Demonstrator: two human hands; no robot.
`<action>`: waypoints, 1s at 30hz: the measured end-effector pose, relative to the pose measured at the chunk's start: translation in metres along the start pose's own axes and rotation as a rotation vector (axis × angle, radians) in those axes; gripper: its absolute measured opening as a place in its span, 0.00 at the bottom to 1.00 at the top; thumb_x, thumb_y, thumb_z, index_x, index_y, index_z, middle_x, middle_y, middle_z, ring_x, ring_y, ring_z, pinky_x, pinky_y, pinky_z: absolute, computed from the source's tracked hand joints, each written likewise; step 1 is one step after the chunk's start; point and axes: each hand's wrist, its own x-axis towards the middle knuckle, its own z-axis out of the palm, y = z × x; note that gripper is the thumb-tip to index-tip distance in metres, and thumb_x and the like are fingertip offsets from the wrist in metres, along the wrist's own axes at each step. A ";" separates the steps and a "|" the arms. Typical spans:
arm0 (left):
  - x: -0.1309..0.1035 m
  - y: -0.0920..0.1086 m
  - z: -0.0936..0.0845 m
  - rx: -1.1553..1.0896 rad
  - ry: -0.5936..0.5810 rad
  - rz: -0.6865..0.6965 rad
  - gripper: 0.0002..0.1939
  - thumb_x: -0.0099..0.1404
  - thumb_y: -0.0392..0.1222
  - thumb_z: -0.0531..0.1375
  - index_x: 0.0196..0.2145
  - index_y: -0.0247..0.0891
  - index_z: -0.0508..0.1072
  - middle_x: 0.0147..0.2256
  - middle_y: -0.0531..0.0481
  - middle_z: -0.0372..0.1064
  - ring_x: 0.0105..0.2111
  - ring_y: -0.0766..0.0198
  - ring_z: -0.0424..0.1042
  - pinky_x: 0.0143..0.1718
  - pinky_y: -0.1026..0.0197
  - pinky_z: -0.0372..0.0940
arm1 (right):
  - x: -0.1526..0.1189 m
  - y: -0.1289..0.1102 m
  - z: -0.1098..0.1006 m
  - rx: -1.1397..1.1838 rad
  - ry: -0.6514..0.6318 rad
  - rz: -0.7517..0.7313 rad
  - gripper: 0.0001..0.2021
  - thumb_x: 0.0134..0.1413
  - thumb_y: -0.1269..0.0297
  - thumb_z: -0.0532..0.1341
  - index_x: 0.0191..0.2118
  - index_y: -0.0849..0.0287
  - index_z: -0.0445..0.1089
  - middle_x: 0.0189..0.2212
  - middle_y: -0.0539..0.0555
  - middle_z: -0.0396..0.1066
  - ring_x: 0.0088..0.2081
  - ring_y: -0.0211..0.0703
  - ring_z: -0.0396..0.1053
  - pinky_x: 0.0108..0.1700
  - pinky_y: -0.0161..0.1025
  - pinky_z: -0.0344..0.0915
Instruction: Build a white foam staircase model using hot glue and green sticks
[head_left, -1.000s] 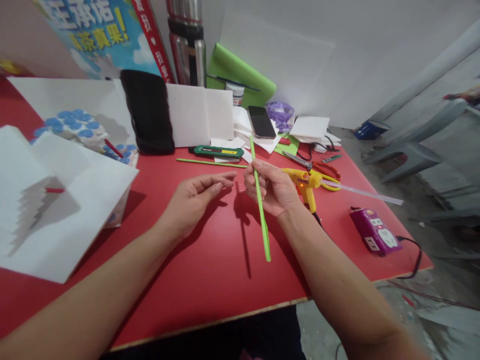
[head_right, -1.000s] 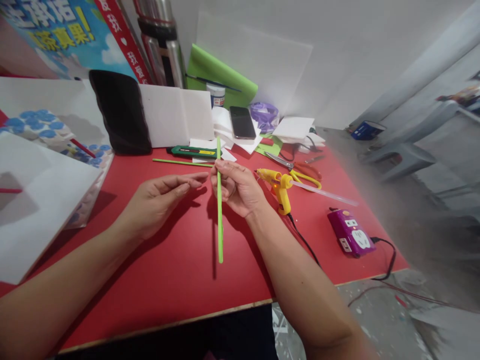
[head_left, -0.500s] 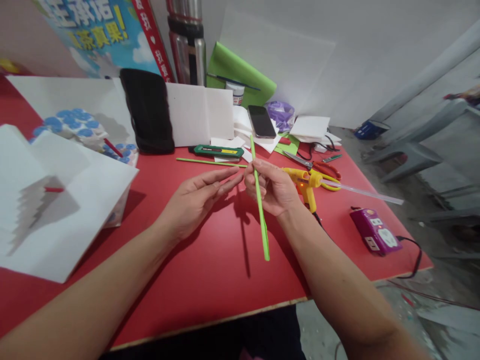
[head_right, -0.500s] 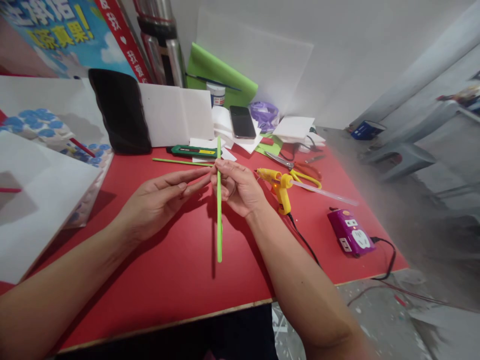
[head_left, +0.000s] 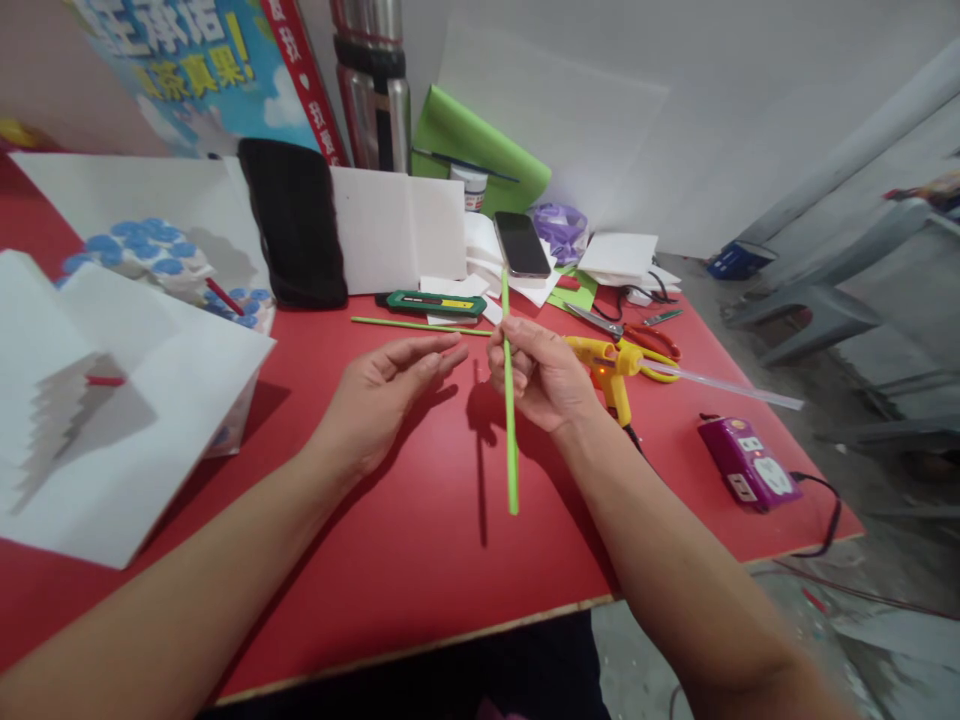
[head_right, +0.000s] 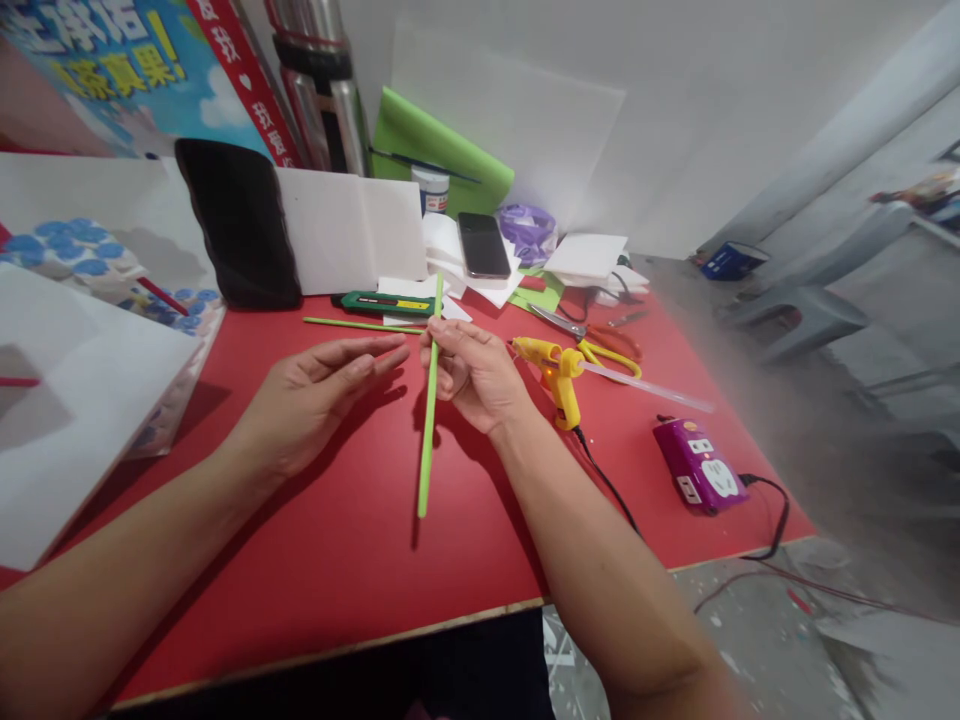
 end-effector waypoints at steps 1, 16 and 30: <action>0.000 0.000 0.000 -0.010 0.009 0.002 0.15 0.64 0.46 0.71 0.46 0.38 0.83 0.52 0.40 0.80 0.52 0.49 0.80 0.51 0.51 0.76 | 0.000 0.001 0.000 -0.018 0.024 -0.013 0.13 0.50 0.57 0.75 0.29 0.60 0.76 0.22 0.47 0.75 0.15 0.26 0.60 0.16 0.26 0.59; -0.010 0.007 -0.001 0.099 -0.399 -0.336 0.13 0.64 0.46 0.71 0.41 0.34 0.84 0.33 0.42 0.80 0.24 0.66 0.72 0.21 0.66 0.68 | 0.004 0.002 -0.004 -0.077 0.149 -0.140 0.09 0.56 0.58 0.72 0.34 0.58 0.79 0.28 0.47 0.77 0.19 0.27 0.64 0.20 0.25 0.63; -0.006 0.008 -0.001 0.074 -0.074 -0.210 0.13 0.56 0.47 0.75 0.35 0.37 0.82 0.23 0.49 0.74 0.23 0.62 0.73 0.25 0.59 0.72 | -0.002 0.008 0.003 -0.319 0.051 0.002 0.17 0.46 0.54 0.78 0.34 0.58 0.76 0.24 0.45 0.71 0.19 0.30 0.63 0.18 0.30 0.61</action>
